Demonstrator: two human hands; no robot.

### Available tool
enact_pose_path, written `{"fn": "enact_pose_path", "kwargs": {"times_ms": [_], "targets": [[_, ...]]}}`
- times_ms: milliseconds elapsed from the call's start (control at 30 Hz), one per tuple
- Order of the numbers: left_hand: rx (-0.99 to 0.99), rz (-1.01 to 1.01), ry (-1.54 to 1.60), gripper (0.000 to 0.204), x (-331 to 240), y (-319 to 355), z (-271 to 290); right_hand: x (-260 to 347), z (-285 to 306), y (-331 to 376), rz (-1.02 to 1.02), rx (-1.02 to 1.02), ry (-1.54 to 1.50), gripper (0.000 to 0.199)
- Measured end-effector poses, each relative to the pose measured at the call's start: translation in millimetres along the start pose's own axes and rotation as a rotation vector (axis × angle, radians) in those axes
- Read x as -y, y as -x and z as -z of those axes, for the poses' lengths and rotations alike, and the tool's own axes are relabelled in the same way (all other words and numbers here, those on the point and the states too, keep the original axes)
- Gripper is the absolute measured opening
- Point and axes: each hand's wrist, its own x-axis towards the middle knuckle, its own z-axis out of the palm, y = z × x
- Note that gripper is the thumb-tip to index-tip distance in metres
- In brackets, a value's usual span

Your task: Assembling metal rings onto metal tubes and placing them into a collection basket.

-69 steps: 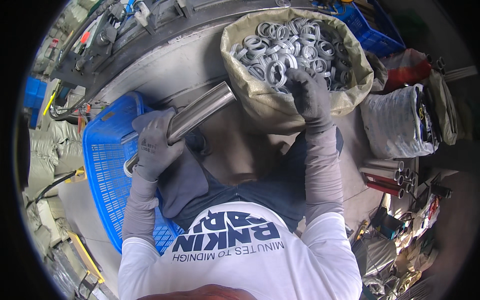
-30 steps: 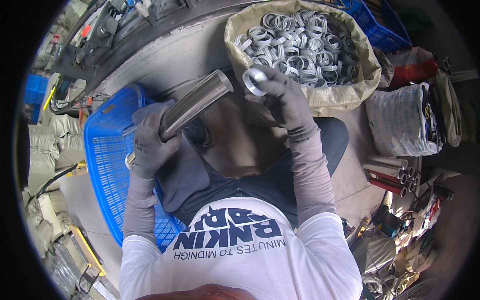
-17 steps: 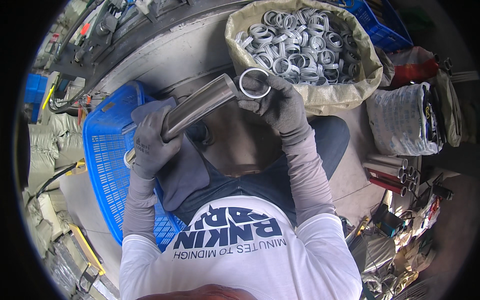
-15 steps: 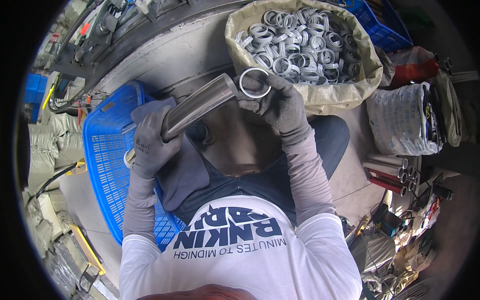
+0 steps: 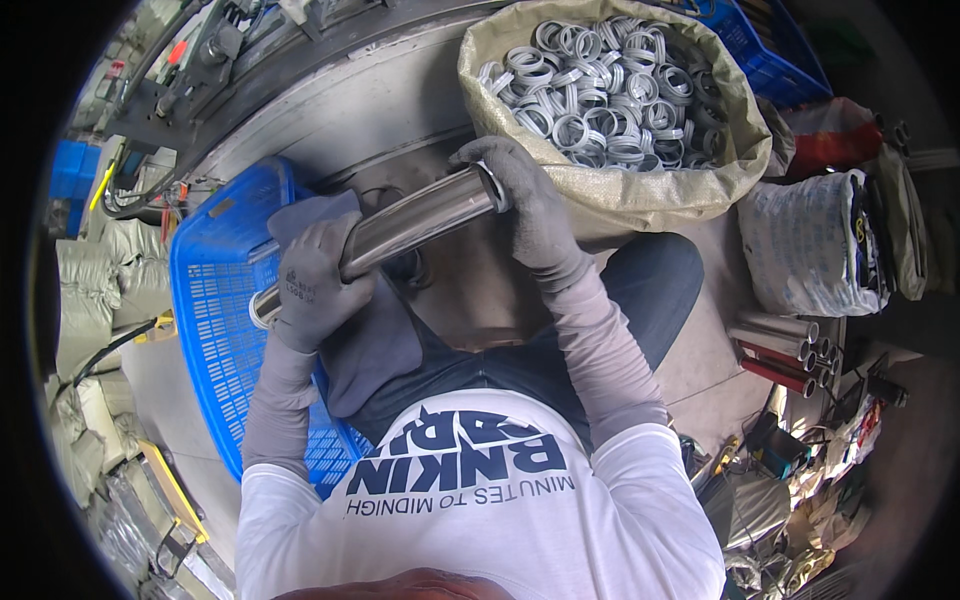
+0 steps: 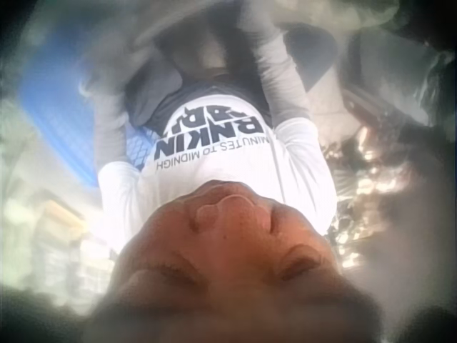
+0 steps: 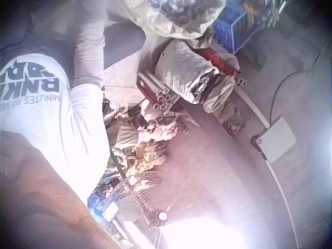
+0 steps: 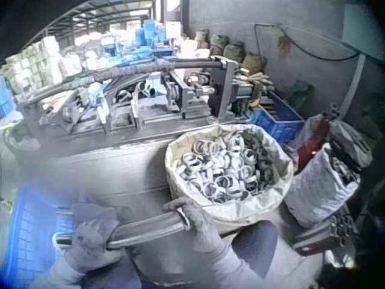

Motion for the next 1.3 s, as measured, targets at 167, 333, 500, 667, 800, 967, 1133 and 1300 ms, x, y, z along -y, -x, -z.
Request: {"fn": "enact_pose_path", "kwargs": {"times_ms": [167,333,500,667,800,967,1133,1300], "targets": [[0.003,0.004,0.023,0.059,1.8,0.6,-3.2,6.8,-19.4,-2.5,-0.055,-0.168,-0.049,0.033],[0.039,0.003,0.045,0.056,4.9,-0.7,-2.7,5.3,-27.7,-1.3,-0.110,-0.240,-0.248,0.037],[0.090,-0.022,0.062,0.056,5.1,-4.0,-2.6,10.9,-27.4,-1.6,-0.182,-0.217,-0.075,0.032],[0.073,-0.054,-0.006,0.060,9.3,-0.4,-6.0,13.4,-42.3,2.6,-0.288,-0.321,-0.169,0.023],[0.120,-0.080,0.062,0.064,9.4,-2.6,7.3,14.3,-26.2,0.4,-0.404,-0.232,-0.315,0.026],[0.294,-0.057,0.071,0.065,18.6,2.2,34.4,-55.8,67.8,-29.0,-0.162,-0.095,0.663,0.045],[0.121,-0.118,-0.156,0.067,14.6,-46.6,37.4,-141.7,93.9,-33.3,-0.525,0.470,0.955,0.033],[-0.298,-0.157,-0.460,0.059,51.8,-151.6,43.6,-133.7,97.0,-15.1,-0.145,-0.173,0.855,0.032]]}}
